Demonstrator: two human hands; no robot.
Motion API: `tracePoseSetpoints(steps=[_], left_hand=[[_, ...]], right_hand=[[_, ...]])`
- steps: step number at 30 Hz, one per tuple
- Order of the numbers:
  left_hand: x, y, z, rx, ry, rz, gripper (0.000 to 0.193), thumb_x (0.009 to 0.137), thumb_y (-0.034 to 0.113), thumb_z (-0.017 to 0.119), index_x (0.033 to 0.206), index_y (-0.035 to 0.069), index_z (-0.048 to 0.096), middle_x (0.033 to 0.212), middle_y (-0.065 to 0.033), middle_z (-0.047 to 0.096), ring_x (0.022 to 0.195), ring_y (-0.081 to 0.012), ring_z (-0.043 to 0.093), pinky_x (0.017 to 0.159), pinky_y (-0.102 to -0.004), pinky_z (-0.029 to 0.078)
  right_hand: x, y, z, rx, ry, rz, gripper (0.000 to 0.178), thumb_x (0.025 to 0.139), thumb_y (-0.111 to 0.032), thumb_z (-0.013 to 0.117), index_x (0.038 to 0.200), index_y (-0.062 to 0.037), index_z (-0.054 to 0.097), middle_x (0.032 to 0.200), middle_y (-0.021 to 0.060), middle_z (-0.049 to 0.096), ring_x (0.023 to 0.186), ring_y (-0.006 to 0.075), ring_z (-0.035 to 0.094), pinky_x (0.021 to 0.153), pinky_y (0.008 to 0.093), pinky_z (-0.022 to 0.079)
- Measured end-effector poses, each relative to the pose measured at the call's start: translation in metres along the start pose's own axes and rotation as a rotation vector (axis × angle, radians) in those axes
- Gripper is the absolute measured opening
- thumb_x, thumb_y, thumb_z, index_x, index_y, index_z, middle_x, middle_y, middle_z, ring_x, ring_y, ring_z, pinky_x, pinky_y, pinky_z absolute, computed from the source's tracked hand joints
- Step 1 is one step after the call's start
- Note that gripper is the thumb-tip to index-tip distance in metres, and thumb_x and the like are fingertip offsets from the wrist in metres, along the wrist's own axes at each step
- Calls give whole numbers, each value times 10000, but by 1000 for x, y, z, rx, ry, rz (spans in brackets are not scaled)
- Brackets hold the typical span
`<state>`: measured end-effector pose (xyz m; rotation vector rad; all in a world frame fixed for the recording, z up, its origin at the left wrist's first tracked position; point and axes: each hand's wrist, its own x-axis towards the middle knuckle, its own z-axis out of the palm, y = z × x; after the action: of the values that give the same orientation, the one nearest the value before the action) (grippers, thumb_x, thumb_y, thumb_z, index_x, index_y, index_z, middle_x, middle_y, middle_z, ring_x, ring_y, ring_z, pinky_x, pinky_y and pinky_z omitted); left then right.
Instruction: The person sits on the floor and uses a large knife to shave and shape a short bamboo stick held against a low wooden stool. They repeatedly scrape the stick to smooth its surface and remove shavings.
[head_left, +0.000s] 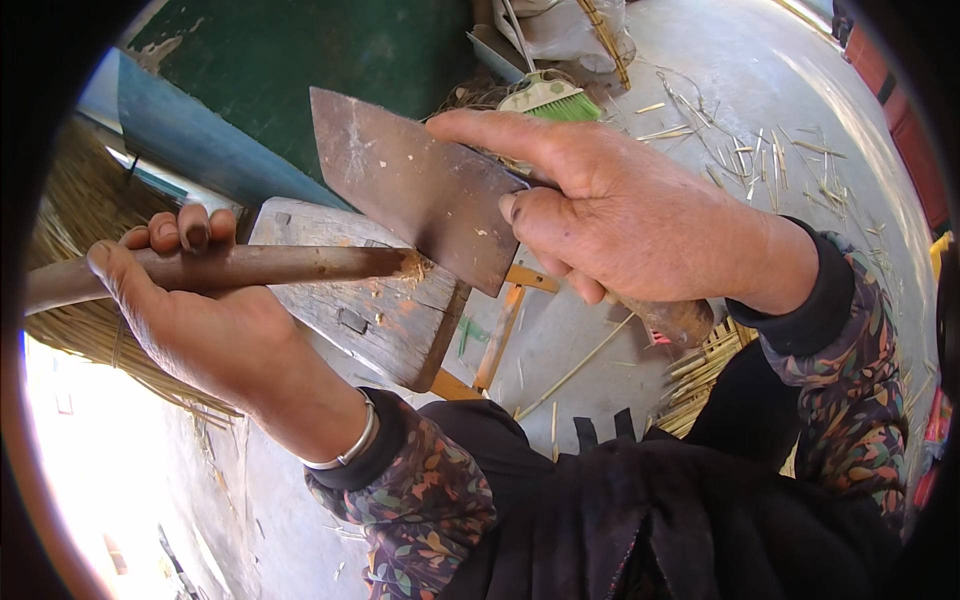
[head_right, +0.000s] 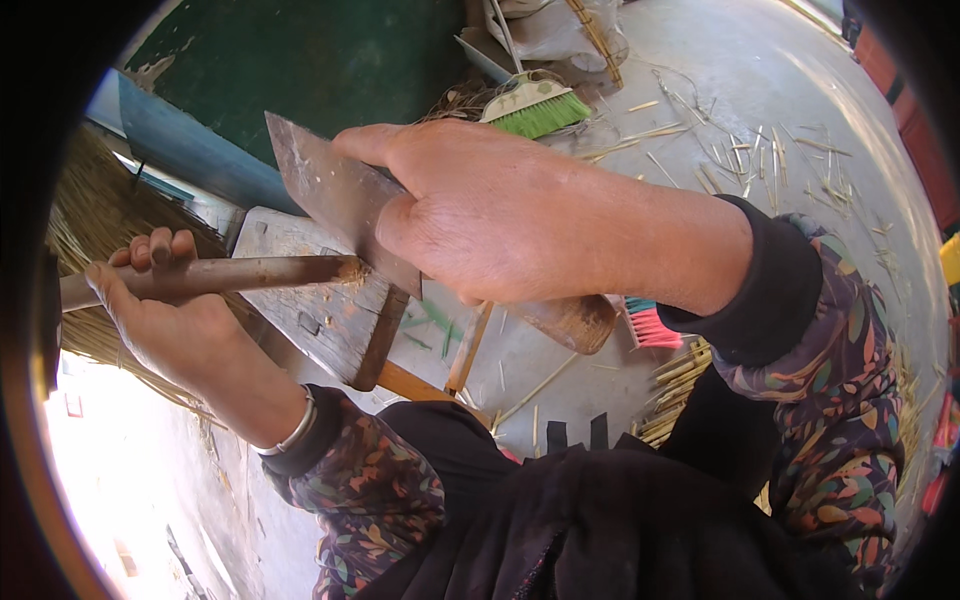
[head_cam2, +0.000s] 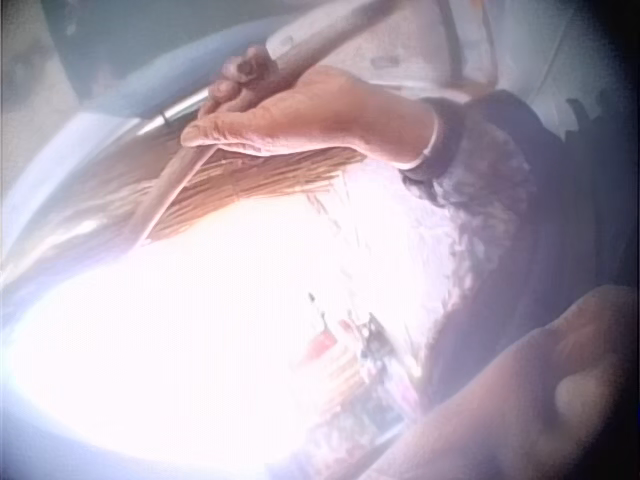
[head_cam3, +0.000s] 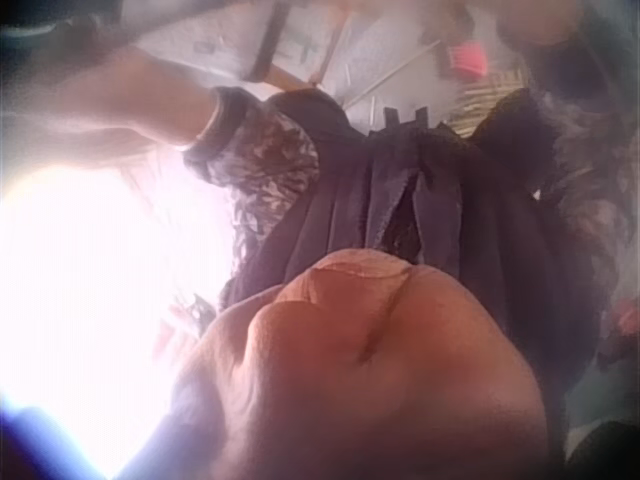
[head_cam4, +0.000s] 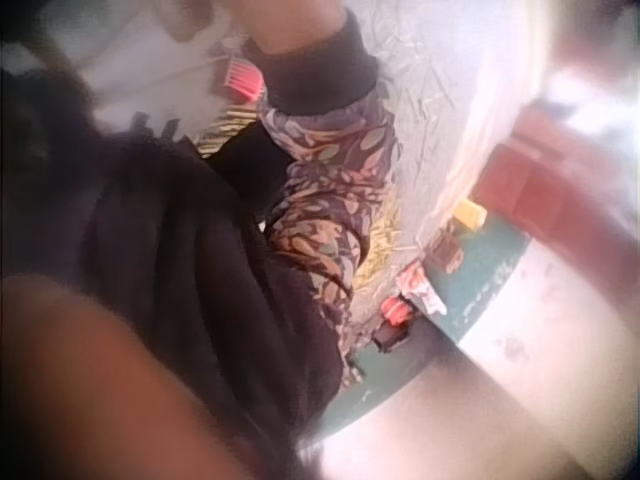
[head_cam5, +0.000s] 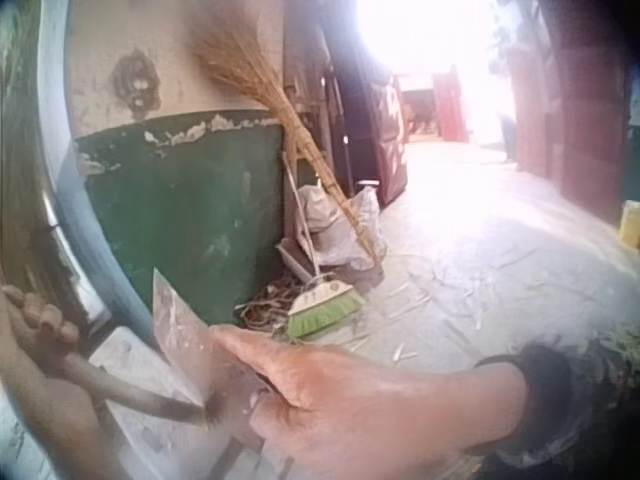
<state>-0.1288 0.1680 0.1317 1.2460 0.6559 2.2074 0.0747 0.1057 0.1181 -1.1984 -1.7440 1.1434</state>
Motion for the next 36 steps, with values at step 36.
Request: tracePoseSetpoints(steps=[36], left_hand=[[-20, 17, 23, 297, 112, 62, 373, 950, 457, 506, 830, 114, 420, 650, -13, 456, 553, -129, 474, 536, -278, 412]], right_hand=[[-35, 72, -27, 365, -141, -5, 592, 911, -26, 393, 1476, -112, 235, 634, -7, 443, 490, 55, 431, 471, 225, 406]])
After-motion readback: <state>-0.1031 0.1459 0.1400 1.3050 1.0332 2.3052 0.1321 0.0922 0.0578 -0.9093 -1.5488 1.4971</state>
